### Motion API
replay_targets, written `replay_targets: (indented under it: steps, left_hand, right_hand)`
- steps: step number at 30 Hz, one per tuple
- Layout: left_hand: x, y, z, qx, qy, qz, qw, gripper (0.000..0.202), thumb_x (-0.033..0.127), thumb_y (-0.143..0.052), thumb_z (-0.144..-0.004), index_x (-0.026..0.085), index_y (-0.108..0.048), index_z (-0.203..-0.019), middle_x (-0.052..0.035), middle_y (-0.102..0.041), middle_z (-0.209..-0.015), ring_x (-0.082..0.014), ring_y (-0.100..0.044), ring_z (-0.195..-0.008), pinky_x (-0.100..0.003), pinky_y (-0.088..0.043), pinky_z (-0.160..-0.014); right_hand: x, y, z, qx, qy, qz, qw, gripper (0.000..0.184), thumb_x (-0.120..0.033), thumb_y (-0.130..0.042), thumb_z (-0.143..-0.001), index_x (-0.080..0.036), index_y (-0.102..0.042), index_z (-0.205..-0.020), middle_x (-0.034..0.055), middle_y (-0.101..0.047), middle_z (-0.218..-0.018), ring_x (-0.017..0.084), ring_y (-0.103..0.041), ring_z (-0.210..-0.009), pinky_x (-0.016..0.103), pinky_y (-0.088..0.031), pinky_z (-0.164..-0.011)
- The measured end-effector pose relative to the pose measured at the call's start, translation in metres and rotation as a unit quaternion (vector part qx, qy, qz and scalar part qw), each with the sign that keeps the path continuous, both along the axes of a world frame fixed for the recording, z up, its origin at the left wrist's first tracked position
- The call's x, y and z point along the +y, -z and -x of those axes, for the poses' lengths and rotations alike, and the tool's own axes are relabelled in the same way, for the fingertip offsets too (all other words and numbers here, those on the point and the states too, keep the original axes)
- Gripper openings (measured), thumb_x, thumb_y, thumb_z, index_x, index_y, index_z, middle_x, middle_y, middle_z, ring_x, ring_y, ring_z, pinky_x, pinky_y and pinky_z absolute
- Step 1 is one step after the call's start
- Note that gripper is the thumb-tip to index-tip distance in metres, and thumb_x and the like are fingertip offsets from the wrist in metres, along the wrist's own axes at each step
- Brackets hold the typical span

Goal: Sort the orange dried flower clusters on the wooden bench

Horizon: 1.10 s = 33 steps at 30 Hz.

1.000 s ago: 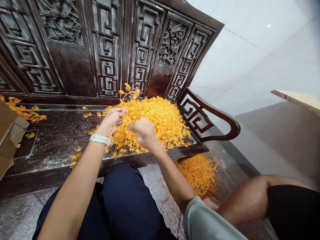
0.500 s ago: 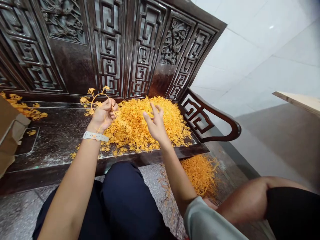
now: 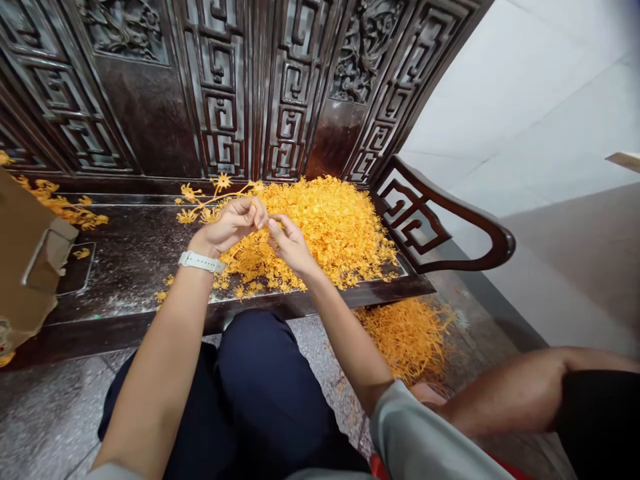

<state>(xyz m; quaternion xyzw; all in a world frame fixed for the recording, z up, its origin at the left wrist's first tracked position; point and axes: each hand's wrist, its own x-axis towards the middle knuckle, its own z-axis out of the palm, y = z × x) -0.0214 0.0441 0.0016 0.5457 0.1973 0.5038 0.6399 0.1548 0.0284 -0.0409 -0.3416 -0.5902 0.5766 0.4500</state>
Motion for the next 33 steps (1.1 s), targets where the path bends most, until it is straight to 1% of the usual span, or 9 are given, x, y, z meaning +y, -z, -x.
replay_targets:
  steps: [5,8,10,12,14,17,24,29,33]
  left_hand:
    - [0.006,0.004,0.001,0.021,-0.082,0.066,0.994,0.014,0.009,-0.07,-0.076,0.015,-0.06,-0.068,-0.0005,-0.057,-0.067,-0.0025,-0.026,-0.045,-0.018,-0.021,-0.045]
    - [0.008,0.002,-0.004,0.024,-0.122,0.125,0.984,0.014,0.005,-0.06,-0.073,0.016,-0.053,-0.068,0.002,-0.057,-0.067,-0.0014,-0.02,-0.042,-0.018,-0.016,-0.044]
    - [0.009,-0.001,-0.009,0.031,-0.151,0.158,0.975,0.015,0.003,-0.055,-0.071,0.016,-0.051,-0.067,0.0028,-0.055,-0.065,-0.0015,-0.018,-0.041,-0.019,-0.014,-0.043]
    - [0.009,-0.002,-0.015,0.037,-0.187,0.181,0.965,0.016,0.001,-0.051,-0.071,0.016,-0.049,-0.066,0.0031,-0.053,-0.063,-0.0018,-0.017,-0.04,-0.021,-0.013,-0.042]
    - [0.009,-0.001,-0.02,0.037,-0.22,0.199,0.954,0.018,0.0,-0.048,-0.074,0.016,-0.049,-0.067,0.0036,-0.052,-0.063,-0.0019,-0.017,-0.04,-0.021,-0.013,-0.043]
    - [0.007,0.001,-0.025,0.043,-0.247,0.229,0.941,0.02,0.0,-0.046,-0.082,0.017,-0.047,-0.07,0.0045,-0.05,-0.063,-0.0023,-0.017,-0.041,-0.022,-0.013,-0.044]
    - [0.006,-0.002,-0.025,0.049,-0.24,0.237,0.94,0.022,0.007,-0.049,-0.092,0.019,-0.043,-0.074,0.0047,-0.05,-0.067,-0.0034,-0.016,-0.042,-0.025,-0.015,-0.046]
    - [0.006,0.0,-0.028,0.029,-0.258,0.244,0.934,0.022,0.011,-0.051,-0.093,0.019,-0.044,-0.075,0.0045,-0.05,-0.067,-0.005,-0.016,-0.043,-0.029,-0.016,-0.049]
    - [0.022,0.005,0.001,0.015,-0.32,0.248,0.914,0.022,0.013,-0.051,-0.097,0.021,-0.043,-0.079,0.0057,-0.046,-0.066,-0.008,-0.016,-0.047,-0.031,-0.017,-0.053]
  right_hand:
    - [-0.003,-0.002,-0.007,0.027,0.067,-0.075,0.995,0.047,-0.067,-0.075,-0.089,-0.026,-0.054,-0.098,-0.0045,-0.044,-0.077,0.011,-0.035,-0.064,0.027,-0.03,-0.057]
    - [-0.014,-0.006,-0.01,-0.014,0.121,-0.194,0.973,0.038,-0.059,-0.066,-0.098,-0.025,-0.054,-0.091,-0.0012,-0.047,-0.082,0.014,-0.042,-0.073,0.031,-0.04,-0.069]
    - [-0.026,-0.008,-0.007,-0.066,0.114,-0.234,0.963,0.032,-0.052,-0.064,-0.103,-0.024,-0.057,-0.09,0.0,-0.049,-0.083,0.015,-0.044,-0.077,0.032,-0.041,-0.073]
    - [-0.041,-0.007,0.003,-0.051,0.105,-0.176,0.978,0.03,-0.052,-0.063,-0.104,-0.025,-0.055,-0.093,-0.0014,-0.045,-0.08,0.013,-0.04,-0.071,0.03,-0.037,-0.066]
    - [-0.055,-0.006,0.016,0.036,0.099,-0.042,0.994,0.035,-0.057,-0.066,-0.101,-0.027,-0.049,-0.094,-0.0042,-0.036,-0.075,0.012,-0.032,-0.063,0.026,-0.028,-0.055]
    - [-0.072,-0.007,0.032,0.147,0.083,0.104,0.98,0.044,-0.058,-0.074,-0.094,-0.028,-0.042,-0.095,-0.007,-0.026,-0.072,0.01,-0.023,-0.058,0.023,-0.019,-0.049]
    - [-0.096,-0.022,0.031,0.173,0.055,0.154,0.971,0.034,-0.045,-0.075,-0.096,-0.028,-0.045,-0.096,-0.0075,-0.023,-0.07,0.01,-0.021,-0.057,0.021,-0.018,-0.05]
    - [-0.106,-0.018,0.033,0.165,0.026,0.156,0.973,0.028,-0.044,-0.074,-0.096,-0.026,-0.052,-0.094,-0.0068,-0.03,-0.07,0.009,-0.021,-0.055,0.024,-0.019,-0.051]
    - [-0.135,-0.013,0.034,0.088,-0.025,0.109,0.99,0.032,-0.051,-0.07,-0.101,-0.023,-0.059,-0.09,-0.0065,-0.04,-0.068,0.008,-0.03,-0.053,0.025,-0.024,-0.052]
